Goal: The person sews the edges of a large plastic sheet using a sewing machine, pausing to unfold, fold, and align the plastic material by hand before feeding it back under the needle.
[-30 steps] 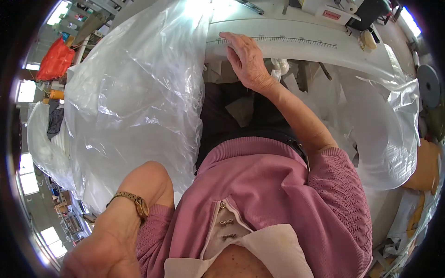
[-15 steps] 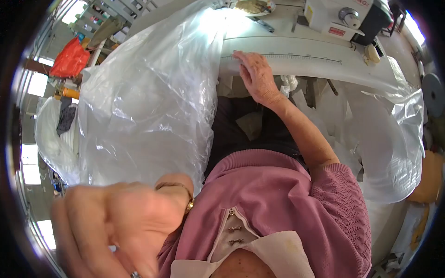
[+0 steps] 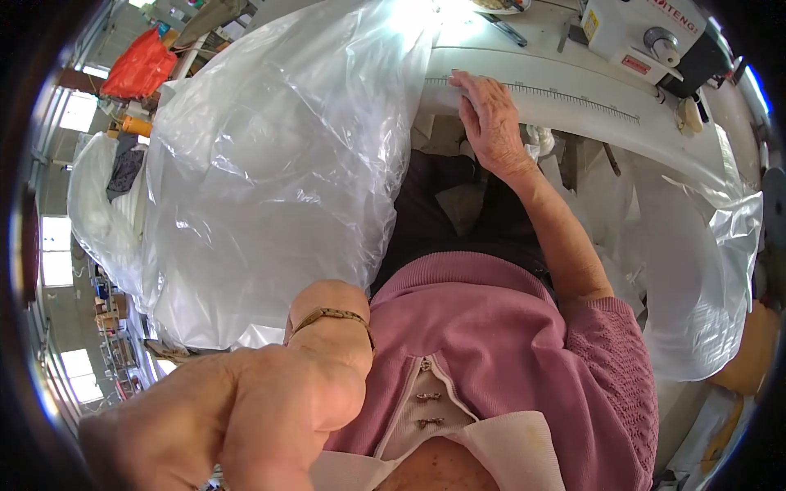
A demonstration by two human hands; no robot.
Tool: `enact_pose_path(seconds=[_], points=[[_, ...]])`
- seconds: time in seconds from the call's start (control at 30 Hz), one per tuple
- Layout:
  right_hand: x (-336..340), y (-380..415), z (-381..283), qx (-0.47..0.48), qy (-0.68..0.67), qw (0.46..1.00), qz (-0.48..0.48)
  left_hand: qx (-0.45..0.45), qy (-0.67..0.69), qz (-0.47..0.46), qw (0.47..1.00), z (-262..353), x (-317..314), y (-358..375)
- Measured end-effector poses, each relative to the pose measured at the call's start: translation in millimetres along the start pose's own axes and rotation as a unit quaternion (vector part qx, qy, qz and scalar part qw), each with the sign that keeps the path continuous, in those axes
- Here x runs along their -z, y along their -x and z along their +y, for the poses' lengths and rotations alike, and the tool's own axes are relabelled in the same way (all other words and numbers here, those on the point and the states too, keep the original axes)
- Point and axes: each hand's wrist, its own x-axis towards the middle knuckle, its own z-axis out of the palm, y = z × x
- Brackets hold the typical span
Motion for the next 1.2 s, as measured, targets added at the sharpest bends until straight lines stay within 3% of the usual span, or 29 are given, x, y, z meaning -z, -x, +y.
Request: enact_pose_path(seconds=[0.37, 0.43, 0.53, 0.63, 0.73, 0.8, 0.83, 0.9, 0.93, 0.97, 1.03, 1.07, 1.1, 1.13, 1.17, 1.2], points=[[1, 0, -3, 0.005, 0.015, 1.000, 0.006, 0.035, -0.079, 0.055, 0.995, 5, -7, -3], [0, 0, -1, 0.008, 0.018, 1.000, 0.002, -0.018, -0.087, 0.060, 0.994, 0, -8, -1], [0, 0, -3, 0.006, 0.010, 1.000, 0.004, -0.010, -0.095, 0.089, 0.991, -4, -13, -1], [-1, 0, -1, 0.006, 0.016, 1.000, -0.001, -0.123, 0.020, 0.139, 0.982, -14, -17, -2], [0, -1, -3, 0.012, 0.017, 1.000, -0.003, -0.040, -0.049, 0.024, 0.998, 6, 21, 8], [2, 0, -3, 0.025, 0.015, 1.000, -0.002, -0.014, -0.300, -0.119, 0.946, 9, 64, 11], [1, 1, -4, 0.036, 0.009, 0.999, 0.001, 0.001, -0.420, -0.188, 0.888, 6, 87, 16], [3, 5, -7, 0.050, 0.002, 0.999, -0.004, 0.031, -0.566, -0.164, 0.807, -19, 129, 44], [5, 10, -9, 0.060, 0.002, 0.998, -0.008, 0.047, -0.594, -0.076, 0.800, -35, 151, 67], [4, 17, -12, 0.057, 0.002, 0.998, -0.010, 0.051, -0.593, -0.076, 0.800, -38, 167, 86], [-5, 32, -22, 0.025, -0.106, 0.994, -0.020, 0.112, -0.808, -0.061, 0.575, -27, 188, 124], [-13, 41, -28, -0.033, -0.129, 0.990, -0.039, 0.113, -0.810, -0.058, 0.572, -24, 194, 141], [-29, 50, -27, -0.032, -0.137, 0.989, -0.043, 0.186, -0.821, -0.066, 0.536, -19, 197, 159], [-49, 61, -25, -0.187, -0.298, 0.935, -0.049, 0.258, -0.825, -0.075, 0.498, -14, 201, 176], [-67, 73, -24, -0.335, -0.441, 0.831, -0.051, 0.261, -0.826, -0.075, 0.494, -10, 209, 193], [-84, 86, -22, -0.370, -0.436, 0.815, -0.097, 0.264, -0.819, -0.077, 0.503, -11, 217, 208]])
